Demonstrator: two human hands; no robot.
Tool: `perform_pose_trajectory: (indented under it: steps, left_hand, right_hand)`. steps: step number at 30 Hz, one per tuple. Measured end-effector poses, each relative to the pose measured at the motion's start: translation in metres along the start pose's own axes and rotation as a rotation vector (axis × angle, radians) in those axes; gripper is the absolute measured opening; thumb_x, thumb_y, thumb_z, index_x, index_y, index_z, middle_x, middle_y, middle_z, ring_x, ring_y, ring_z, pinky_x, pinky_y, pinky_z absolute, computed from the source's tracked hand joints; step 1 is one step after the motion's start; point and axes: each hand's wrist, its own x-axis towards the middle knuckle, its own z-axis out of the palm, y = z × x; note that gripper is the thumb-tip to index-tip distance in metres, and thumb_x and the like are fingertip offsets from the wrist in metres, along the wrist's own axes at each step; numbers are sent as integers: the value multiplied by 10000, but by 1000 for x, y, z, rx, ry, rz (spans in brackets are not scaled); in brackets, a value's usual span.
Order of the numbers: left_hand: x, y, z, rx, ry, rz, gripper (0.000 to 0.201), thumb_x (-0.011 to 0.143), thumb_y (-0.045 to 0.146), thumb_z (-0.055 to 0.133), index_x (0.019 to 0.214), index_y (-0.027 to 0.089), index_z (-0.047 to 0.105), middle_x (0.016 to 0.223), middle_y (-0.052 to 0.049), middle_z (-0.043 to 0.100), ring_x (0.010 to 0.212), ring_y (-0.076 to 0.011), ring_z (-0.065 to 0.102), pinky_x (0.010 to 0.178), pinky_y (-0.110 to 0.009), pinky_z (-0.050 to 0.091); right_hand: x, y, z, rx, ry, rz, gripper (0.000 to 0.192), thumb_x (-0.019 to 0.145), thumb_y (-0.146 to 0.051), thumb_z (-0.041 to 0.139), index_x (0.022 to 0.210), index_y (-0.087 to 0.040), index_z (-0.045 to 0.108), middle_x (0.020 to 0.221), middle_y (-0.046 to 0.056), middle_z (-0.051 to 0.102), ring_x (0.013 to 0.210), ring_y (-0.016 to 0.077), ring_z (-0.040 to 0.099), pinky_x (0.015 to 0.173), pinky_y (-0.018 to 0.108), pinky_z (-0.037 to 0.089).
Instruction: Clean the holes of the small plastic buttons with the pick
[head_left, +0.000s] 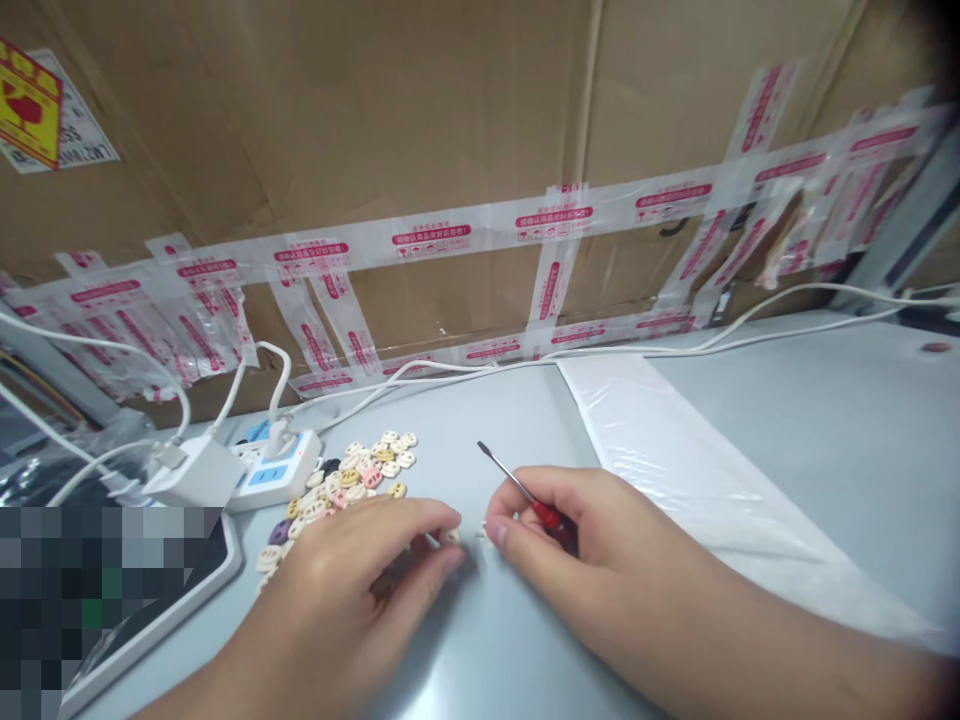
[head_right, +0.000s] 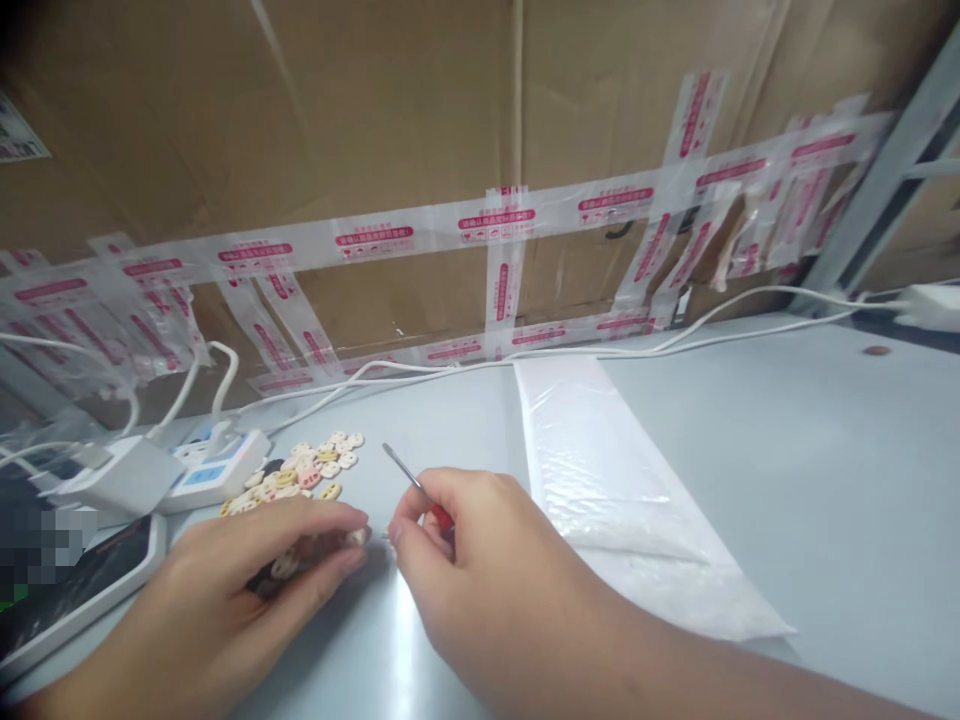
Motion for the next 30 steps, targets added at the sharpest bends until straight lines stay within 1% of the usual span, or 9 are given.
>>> perform_pose_trajectory:
  steps: [6,11,14,17,20,22,25,28,30]
  left_hand:
    - [-2,-4,0,-16,-39,21,152,930,191,594,1040,246,684,911,27,770,792,-123,720,739,-248,557]
    - [-2,-2,2,-4,-163,20,201,990,207,503,1062,264,682,893,20,753,786,-147,698,723,-293,561]
    - [-3,-1,-4,56,-191,32,276,1008,275,477,1236,285,632,1177,-19,733,1064,-214,690,911,-381,572]
    - [-4,-4,-17,149,-110,-7,511,1011,390,454,1514,352,377,1565,-25,450,1412,-312,453,1139,-515,428]
    - [-5,-7,-27,149,-30,-88,634,1015,557,343,1592,418,122,1688,35,151,1521,-371,213,1205,-578,297]
    - [-6,-8,-27,124,-15,-119,669,998,652,248,1594,432,38,1698,61,46,1537,-383,114,1224,-599,216]
    - [-7,-7,-22,89,-24,-176,697,979,699,179,1592,429,-17,1698,61,-17,1548,-359,51,1244,-588,115]
    - [-8,-8,-20,77,-28,-176,709,980,698,183,1600,402,6,1701,26,-5,1551,-347,62,1240,-589,118]
    - [-5,-10,-25,87,-12,-157,689,994,672,210,1604,386,63,1702,0,34,1546,-364,91,1221,-610,173]
  right_hand:
    - [1,1,0,-68,4,20,161,870,-238,508,755,-228,620,621,-37,488,595,127,461,551,255,361]
    - [0,0,-1,-86,67,-34,212,946,-329,474,850,-246,645,705,-16,609,663,158,552,606,285,432]
    - [-1,-1,-3,-77,90,-108,247,981,-370,443,876,-245,629,798,2,663,753,180,623,698,318,501]
    - [-1,0,-6,-224,188,-203,227,983,-370,447,946,-242,631,901,34,686,862,215,663,797,379,541]
    - [1,6,-7,-443,322,-292,271,977,-329,447,1161,-240,625,1125,89,689,1022,261,666,898,462,547]
    - [2,13,-6,-566,377,-358,369,979,-313,434,1309,-225,571,1286,126,642,1162,295,625,974,521,523]
    - [4,19,-5,-692,445,-457,503,986,-382,434,1447,-183,474,1487,162,508,1379,351,464,1085,600,436]
    - [6,15,-14,-710,512,-489,587,993,-466,419,1510,-191,410,1593,143,383,1489,361,303,1146,616,357]
    - [9,6,-30,-679,554,-483,604,990,-505,414,1522,-222,397,1610,116,362,1504,347,276,1164,601,329]
